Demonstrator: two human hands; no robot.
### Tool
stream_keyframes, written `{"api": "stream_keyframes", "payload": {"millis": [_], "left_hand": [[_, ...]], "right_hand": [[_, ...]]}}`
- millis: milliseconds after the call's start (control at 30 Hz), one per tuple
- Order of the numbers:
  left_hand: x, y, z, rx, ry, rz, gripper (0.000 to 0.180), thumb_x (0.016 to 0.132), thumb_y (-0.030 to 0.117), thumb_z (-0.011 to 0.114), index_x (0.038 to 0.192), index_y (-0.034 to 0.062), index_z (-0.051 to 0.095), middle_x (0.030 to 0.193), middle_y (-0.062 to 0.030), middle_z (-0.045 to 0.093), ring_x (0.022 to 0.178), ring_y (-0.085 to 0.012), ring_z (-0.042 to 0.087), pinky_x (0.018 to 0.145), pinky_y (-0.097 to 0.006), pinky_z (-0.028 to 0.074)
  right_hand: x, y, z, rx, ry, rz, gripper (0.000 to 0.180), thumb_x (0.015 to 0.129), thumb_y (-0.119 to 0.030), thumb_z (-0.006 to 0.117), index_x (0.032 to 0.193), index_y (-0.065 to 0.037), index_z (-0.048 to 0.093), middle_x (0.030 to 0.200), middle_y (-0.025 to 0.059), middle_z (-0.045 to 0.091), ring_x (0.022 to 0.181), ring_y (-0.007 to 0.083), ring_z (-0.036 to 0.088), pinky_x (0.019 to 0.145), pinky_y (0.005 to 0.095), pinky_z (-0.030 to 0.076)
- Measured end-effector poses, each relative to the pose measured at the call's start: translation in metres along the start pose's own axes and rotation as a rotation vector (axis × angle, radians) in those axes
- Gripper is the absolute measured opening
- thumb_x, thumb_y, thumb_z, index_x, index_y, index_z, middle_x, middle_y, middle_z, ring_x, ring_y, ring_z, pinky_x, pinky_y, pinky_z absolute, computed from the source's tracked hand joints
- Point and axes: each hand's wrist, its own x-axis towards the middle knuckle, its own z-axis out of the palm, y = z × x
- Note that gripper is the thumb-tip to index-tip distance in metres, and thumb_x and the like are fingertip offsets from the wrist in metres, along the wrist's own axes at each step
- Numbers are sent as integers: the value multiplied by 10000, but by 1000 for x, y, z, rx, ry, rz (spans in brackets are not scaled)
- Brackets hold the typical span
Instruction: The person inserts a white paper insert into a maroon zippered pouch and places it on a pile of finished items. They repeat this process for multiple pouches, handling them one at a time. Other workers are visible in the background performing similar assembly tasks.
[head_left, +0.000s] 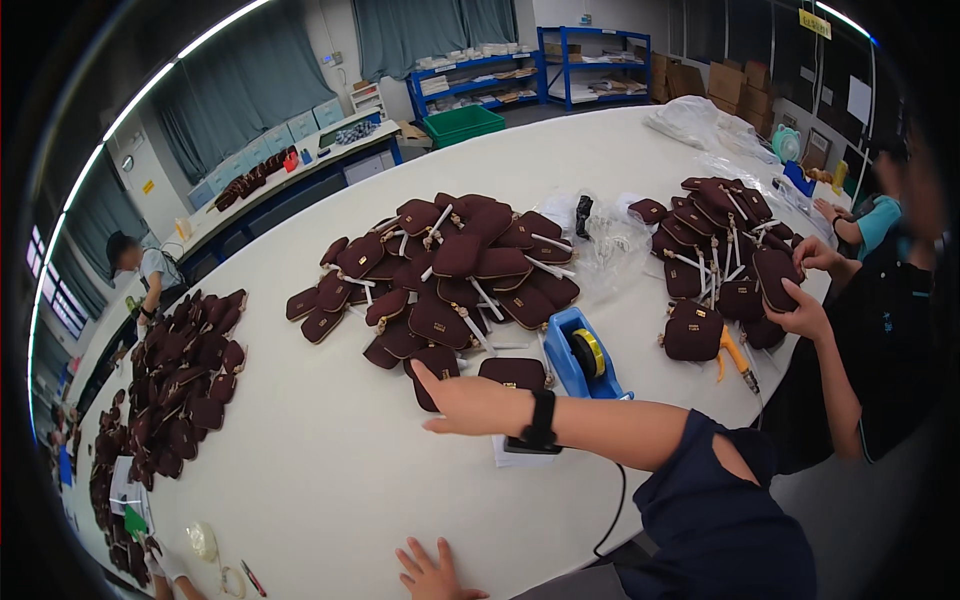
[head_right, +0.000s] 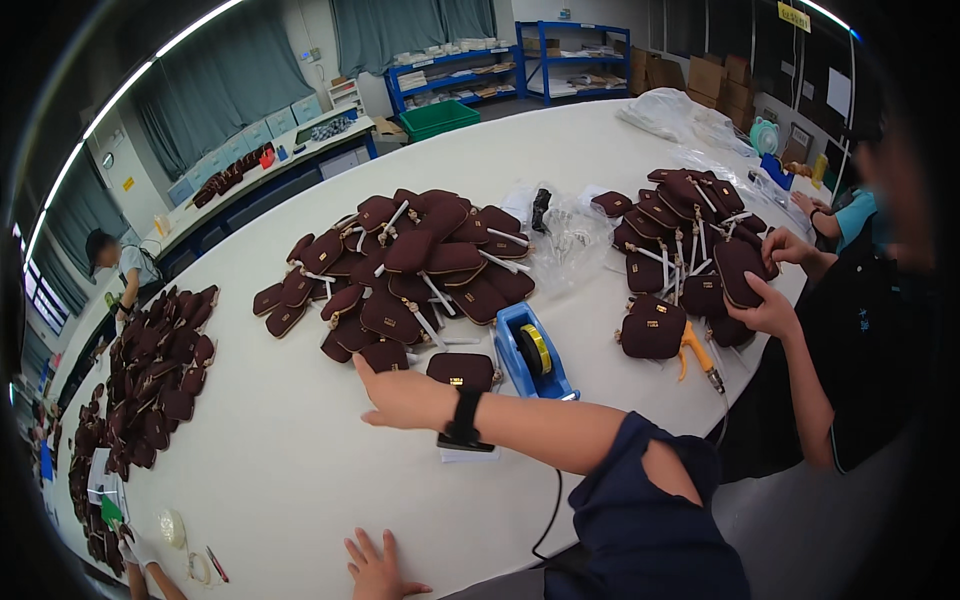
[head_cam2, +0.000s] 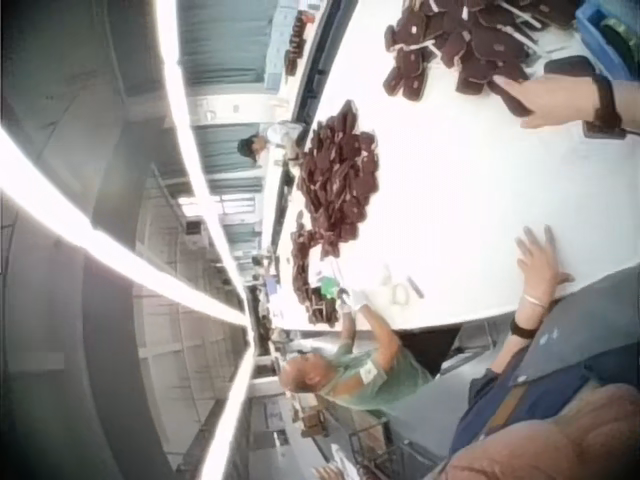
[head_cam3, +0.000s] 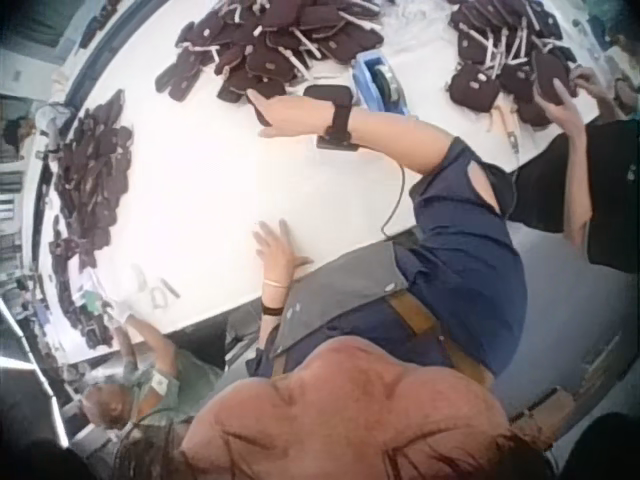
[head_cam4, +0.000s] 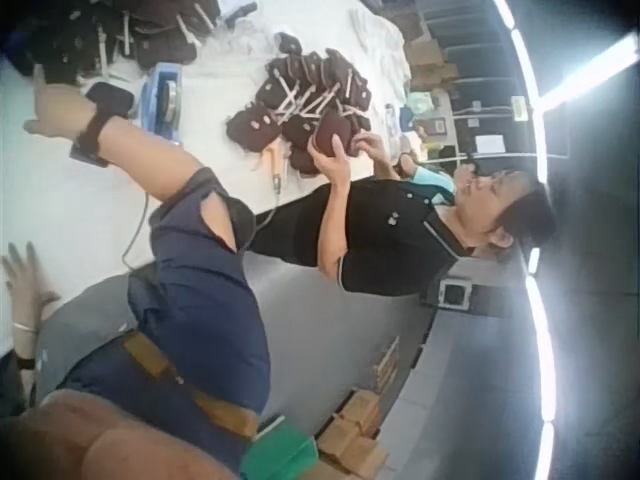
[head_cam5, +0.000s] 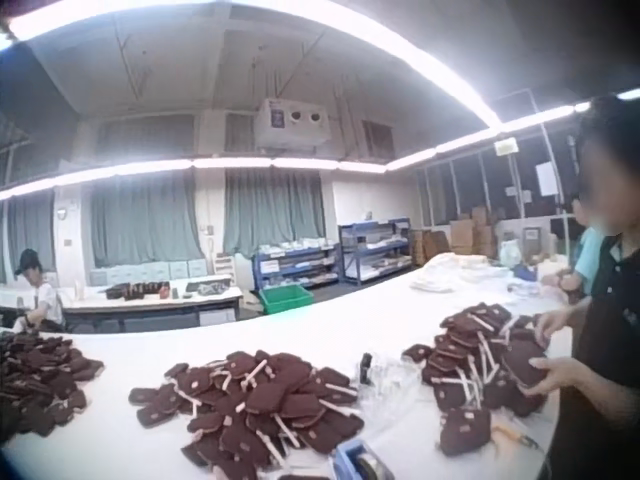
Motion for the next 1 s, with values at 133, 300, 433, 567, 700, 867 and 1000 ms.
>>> {"api": "stream_keyframes", "payload": {"millis": [133, 300, 433, 567, 700, 867, 1000], "left_hand": [[-2, -1, 5, -33, 31, 16, 1316, 540, 444, 908, 1542, 58, 147, 1504, -433, 67, 1333, -686, 118, 918, -740, 384], [-19, 14, -23, 162, 165, -47, 947, 647, 561, 825, 1369, 47, 490, 1369, -391, 410, 1257, -553, 433, 843, -593, 492], [-4, -1, 6, -21, 19, -10, 1270, 501, 636, 844, 1500, 78, 292, 1498, -436, 53, 1330, -706, 69, 899, -775, 337], [-4, 1, -6, -43, -12, -17, 1191, 557, 603, 842, 1493, 82, 322, 1489, -445, 98, 1346, -686, 77, 935, -779, 298], [-5, 1, -8, -26, -54, -39, 1239, 527, 617, 846, 1492, 61, 305, 1480, -454, 87, 1336, -703, 55, 928, -784, 298], [2, 4, -5, -41, -7, -34, 1272, 521, 486, 898, 1519, 59, 235, 1494, -436, 93, 1335, -682, 124, 927, -743, 364], [0, 8, -13, -30, 6, -41, 1260, 525, 426, 917, 1522, 67, 236, 1498, -423, 127, 1334, -659, 192, 936, -714, 399]], "right_hand": [[14, -16, -5, 64, 15, -60, 743, 916, -299, 601, 1448, 77, 244, 840, 235, 644, 780, 378, 642, 704, 442, 515], [-65, -10, 35, -79, -627, -285, 476, 922, -402, 602, 1112, 29, 534, 942, 251, 643, 927, 426, 619, 800, 491, 494], [-170, 24, 56, -108, -1020, -73, 522, 875, -438, 630, 850, 83, 635, 819, 258, 639, 822, 454, 613, 724, 495, 496], [-205, 34, 71, 160, -1226, 322, 705, 906, -642, 514, 623, -10, 647, 541, 118, 602, 554, 268, 643, 572, 379, 496], [-204, 24, 69, 205, -1052, 558, 748, 929, -678, 431, 521, -73, 597, 468, 32, 567, 450, 172, 607, 540, 298, 493], [-205, 22, 61, 225, -1013, 514, 756, 945, -663, 409, 501, -77, 583, 467, 26, 569, 415, 165, 589, 529, 282, 493], [-206, 25, 62, 228, -1011, 512, 754, 950, -659, 401, 496, -84, 580, 463, 23, 564, 423, 163, 591, 527, 278, 489]]}}
